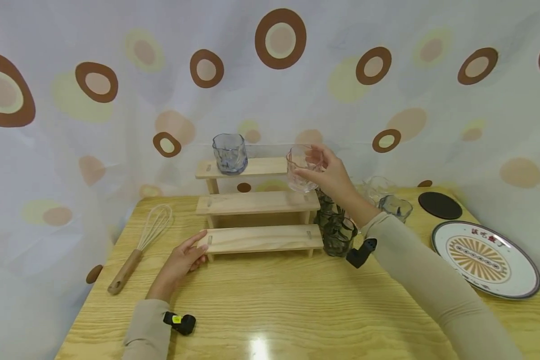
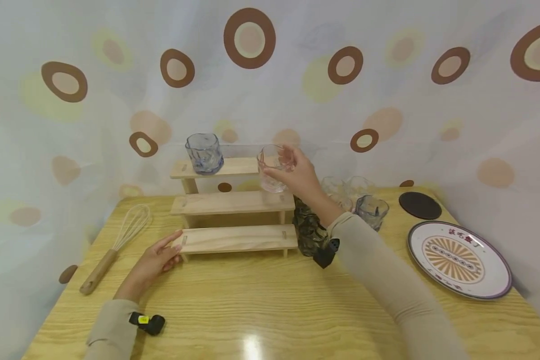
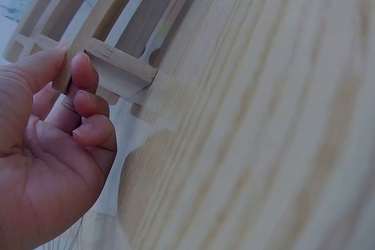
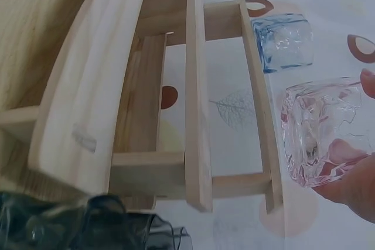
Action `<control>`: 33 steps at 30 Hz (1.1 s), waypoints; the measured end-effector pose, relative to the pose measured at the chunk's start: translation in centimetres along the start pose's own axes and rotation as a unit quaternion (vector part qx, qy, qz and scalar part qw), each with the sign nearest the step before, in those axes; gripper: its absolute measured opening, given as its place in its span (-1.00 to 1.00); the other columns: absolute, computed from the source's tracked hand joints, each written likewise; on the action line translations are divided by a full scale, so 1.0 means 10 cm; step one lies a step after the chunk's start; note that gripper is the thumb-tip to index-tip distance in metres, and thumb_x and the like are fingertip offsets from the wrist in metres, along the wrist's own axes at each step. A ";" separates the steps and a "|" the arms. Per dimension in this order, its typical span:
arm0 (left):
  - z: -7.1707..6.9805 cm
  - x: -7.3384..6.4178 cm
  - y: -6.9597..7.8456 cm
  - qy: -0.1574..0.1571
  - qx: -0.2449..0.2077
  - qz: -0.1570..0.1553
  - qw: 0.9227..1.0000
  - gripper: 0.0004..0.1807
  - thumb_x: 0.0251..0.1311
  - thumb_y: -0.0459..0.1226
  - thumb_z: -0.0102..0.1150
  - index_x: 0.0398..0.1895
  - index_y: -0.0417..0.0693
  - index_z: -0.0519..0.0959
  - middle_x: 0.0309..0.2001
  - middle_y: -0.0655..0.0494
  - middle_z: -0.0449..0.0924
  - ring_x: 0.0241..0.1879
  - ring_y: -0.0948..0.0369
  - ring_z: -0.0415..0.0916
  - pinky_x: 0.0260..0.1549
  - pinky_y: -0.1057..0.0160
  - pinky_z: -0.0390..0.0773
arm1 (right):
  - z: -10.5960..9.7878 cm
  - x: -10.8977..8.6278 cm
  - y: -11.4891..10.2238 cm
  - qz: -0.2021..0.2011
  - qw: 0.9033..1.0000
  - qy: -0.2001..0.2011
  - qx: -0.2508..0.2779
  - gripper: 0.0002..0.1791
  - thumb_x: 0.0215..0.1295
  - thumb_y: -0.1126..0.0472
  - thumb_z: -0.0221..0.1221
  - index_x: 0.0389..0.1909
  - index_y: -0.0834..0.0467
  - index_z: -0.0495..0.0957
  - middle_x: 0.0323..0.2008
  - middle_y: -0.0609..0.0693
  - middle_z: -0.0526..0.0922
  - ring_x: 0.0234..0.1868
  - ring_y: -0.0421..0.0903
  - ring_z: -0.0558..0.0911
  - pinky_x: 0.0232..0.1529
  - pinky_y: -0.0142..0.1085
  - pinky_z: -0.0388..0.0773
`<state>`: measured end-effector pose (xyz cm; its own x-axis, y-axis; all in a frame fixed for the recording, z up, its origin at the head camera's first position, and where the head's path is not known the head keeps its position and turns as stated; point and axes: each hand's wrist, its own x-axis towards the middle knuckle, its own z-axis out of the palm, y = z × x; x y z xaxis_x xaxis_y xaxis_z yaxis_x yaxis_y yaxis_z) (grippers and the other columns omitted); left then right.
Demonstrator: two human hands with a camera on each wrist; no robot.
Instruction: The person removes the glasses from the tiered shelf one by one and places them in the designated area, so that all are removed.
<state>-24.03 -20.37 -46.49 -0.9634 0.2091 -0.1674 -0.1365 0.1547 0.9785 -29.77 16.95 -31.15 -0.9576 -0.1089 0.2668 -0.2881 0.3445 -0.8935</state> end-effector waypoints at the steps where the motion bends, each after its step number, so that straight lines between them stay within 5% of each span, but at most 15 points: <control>1: 0.00 0.00 0.00 0.001 0.000 0.000 1.000 -0.38 0.33 -0.15 0.09 0.43 0.02 0.20 -0.55 0.20 0.48 -0.56 0.35 0.29 -0.56 0.42 0.27 | -0.04 -0.04 0.01 0.001 1.000 0.000 -0.003 -0.12 0.13 0.04 0.35 0.41 0.12 0.13 0.26 0.12 0.36 0.26 0.02 0.35 0.18 -0.03 0.32; 18: 0.02 -0.01 0.01 0.001 0.000 -0.019 1.000 -0.38 0.33 -0.15 0.09 0.43 0.06 0.20 -0.53 0.20 0.48 -0.53 0.34 0.32 -0.54 0.41 0.29 | -0.65 -0.76 0.17 0.047 0.998 0.037 -0.035 -0.10 0.18 0.01 0.30 0.45 0.10 0.06 0.29 0.13 0.32 0.30 0.07 0.28 0.24 0.03 0.20; 33: 0.02 0.00 0.00 -0.003 0.002 -0.011 1.000 -0.38 0.33 -0.13 0.08 0.43 0.06 0.20 -0.53 0.21 0.48 -0.56 0.35 0.30 -0.56 0.42 0.28 | -1.02 -1.24 0.60 0.084 0.989 0.082 -0.087 -0.10 0.22 -0.03 0.26 0.47 0.05 0.00 0.31 0.19 0.29 0.31 0.14 0.25 0.21 0.07 0.18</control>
<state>-23.96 -20.22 -46.55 -0.9590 0.2106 -0.1894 -0.1564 0.1639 0.9740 -19.70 29.86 -36.10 -0.9758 0.1115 0.1883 -0.1084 0.5014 -0.8584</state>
